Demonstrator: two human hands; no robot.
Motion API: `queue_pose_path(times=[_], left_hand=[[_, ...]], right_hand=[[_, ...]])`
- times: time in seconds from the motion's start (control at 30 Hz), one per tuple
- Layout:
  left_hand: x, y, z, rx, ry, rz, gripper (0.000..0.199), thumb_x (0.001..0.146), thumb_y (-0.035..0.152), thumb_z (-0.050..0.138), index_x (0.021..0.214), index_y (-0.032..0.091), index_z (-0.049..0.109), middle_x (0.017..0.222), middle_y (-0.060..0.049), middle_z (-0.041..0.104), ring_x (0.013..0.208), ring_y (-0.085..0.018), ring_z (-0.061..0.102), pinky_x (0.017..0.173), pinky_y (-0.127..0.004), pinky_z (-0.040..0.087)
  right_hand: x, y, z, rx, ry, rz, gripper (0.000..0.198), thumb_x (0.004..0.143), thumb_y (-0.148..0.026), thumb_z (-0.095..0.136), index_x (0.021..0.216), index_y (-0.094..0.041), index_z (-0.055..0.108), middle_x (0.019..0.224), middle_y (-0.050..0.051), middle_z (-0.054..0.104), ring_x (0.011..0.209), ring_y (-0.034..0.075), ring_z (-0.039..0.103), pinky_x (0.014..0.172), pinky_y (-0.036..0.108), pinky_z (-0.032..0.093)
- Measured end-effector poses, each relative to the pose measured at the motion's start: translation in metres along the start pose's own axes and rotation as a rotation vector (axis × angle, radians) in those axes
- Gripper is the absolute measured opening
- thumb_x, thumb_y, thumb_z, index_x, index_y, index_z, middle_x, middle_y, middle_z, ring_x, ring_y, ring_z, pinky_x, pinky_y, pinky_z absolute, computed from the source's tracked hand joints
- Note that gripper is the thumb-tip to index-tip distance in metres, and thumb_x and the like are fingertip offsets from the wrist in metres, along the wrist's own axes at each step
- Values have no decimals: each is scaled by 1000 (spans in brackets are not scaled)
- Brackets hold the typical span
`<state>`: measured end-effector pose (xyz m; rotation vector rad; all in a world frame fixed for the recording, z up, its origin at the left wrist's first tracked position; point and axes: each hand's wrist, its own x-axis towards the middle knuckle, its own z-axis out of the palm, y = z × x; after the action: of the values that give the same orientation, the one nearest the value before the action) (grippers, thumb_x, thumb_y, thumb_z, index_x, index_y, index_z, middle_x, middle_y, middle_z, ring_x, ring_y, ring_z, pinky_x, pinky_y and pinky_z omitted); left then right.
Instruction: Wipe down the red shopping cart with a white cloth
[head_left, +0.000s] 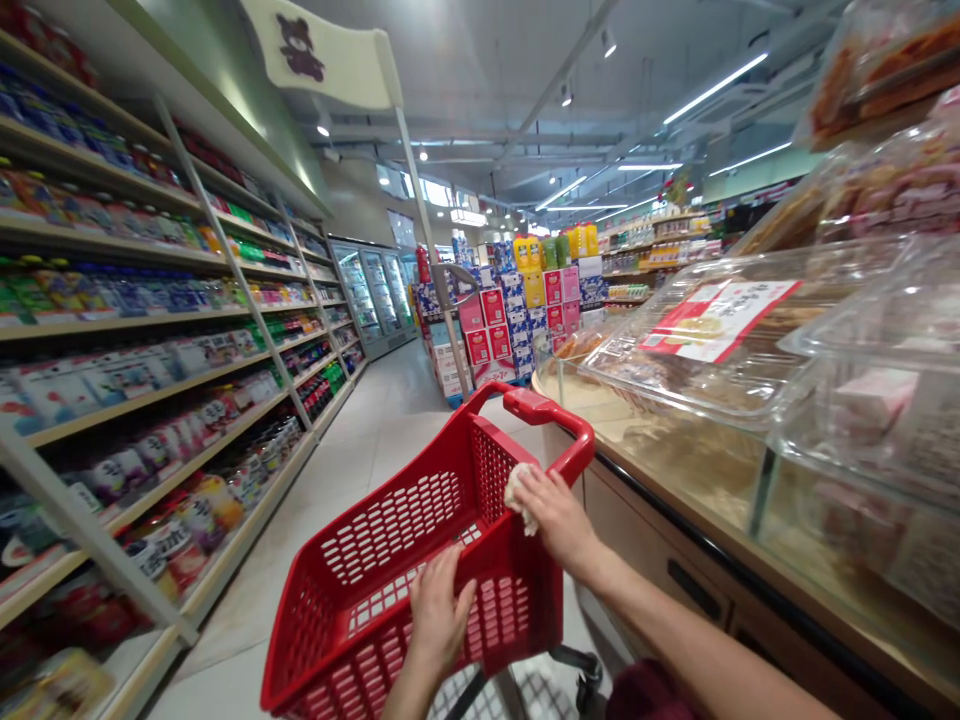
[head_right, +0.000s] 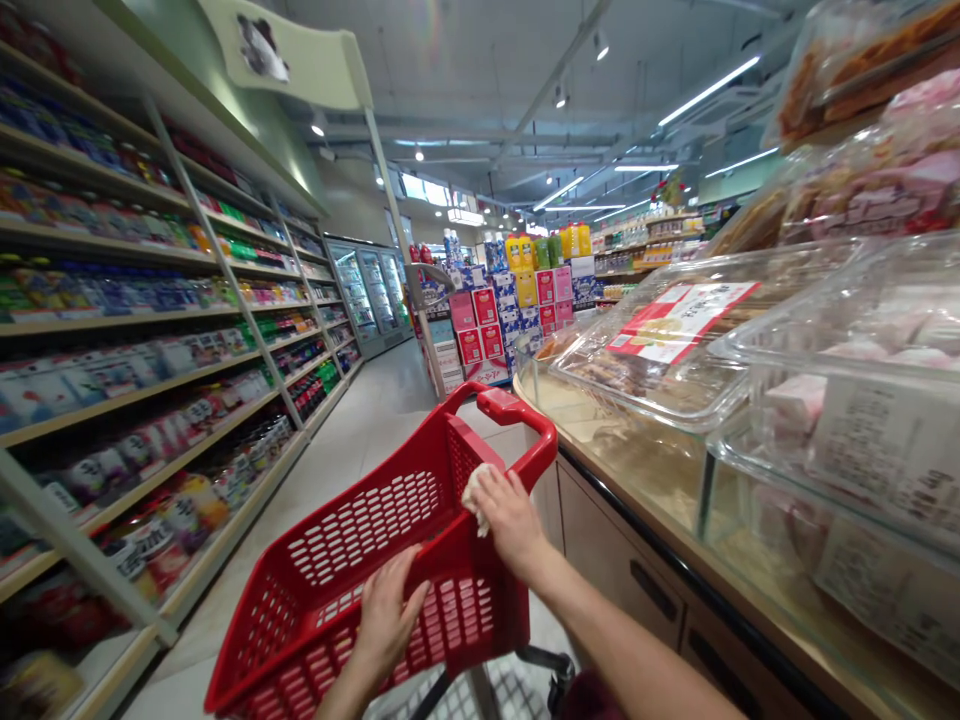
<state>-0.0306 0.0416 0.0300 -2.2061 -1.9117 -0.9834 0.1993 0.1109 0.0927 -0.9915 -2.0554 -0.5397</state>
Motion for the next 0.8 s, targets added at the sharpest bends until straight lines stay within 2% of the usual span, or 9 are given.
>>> queue_pose_path(times=[0.13,0.17,0.3,0.33,0.47,0.5,0.63,0.73,0.8], left_hand=[[-4,1,0,11,-4,11,38,75,26,42,110,17,50,112,-9,57,104,-22,49,90,-44,34],[-4,1,0,18,3,8,38,74,25,42,111,18,49,112,-9,56,104,-22,49,90,-44,34],[-4,1,3,26,18,30,39,74,24,42,112,17,48,113,-9,56,105,-22,49,90,-45,34],[-4,1,2,24,19,44,39,74,24,42,112,17,48,113,-10,56,105,-22,49,90,-44,35],[-3,1,1,29,18,65,41,74,22,41,114,16,47,114,-10,55,106,-22,48,90,-43,35],[-3,1,0,34,19,63,41,74,22,41,114,17,47,115,-9,55,106,-22,48,90,-43,35],[-1,3,-2,36,-8,56,41,74,22,41,115,18,46,116,-9,54,107,-22,47,91,-42,35],[0,4,-3,27,-35,51,42,75,25,41,115,17,46,117,-9,53,108,-22,46,92,-42,33],[1,4,-4,28,-30,43,41,75,25,41,115,18,46,116,-8,54,107,-22,47,92,-42,33]], right_hand=[[7,27,-15,-129,67,294,38,76,-2,35,105,-13,57,117,14,53,113,25,44,89,46,33],[7,28,-16,-131,72,293,38,75,-2,35,105,-13,57,117,14,53,113,25,43,89,46,33],[-6,10,-12,4,4,-3,40,76,-2,35,104,-20,57,117,5,54,117,18,40,95,40,31],[-8,8,-12,18,1,-16,41,76,-2,35,105,-21,57,118,4,54,117,17,39,95,39,30],[-5,27,-22,-33,95,257,41,75,-2,35,107,-16,56,120,11,51,118,21,38,94,45,30],[-4,33,-24,-18,106,279,42,74,-2,34,108,-16,55,121,11,50,119,20,36,94,45,31],[-19,28,-20,130,147,184,49,73,1,31,113,-17,51,125,9,46,123,17,30,96,42,32],[-54,1,-3,187,213,216,49,72,0,33,115,-17,50,126,10,45,122,18,31,96,43,34],[-85,-17,8,202,174,205,49,71,0,34,112,-18,52,121,9,50,118,18,38,93,41,39]])
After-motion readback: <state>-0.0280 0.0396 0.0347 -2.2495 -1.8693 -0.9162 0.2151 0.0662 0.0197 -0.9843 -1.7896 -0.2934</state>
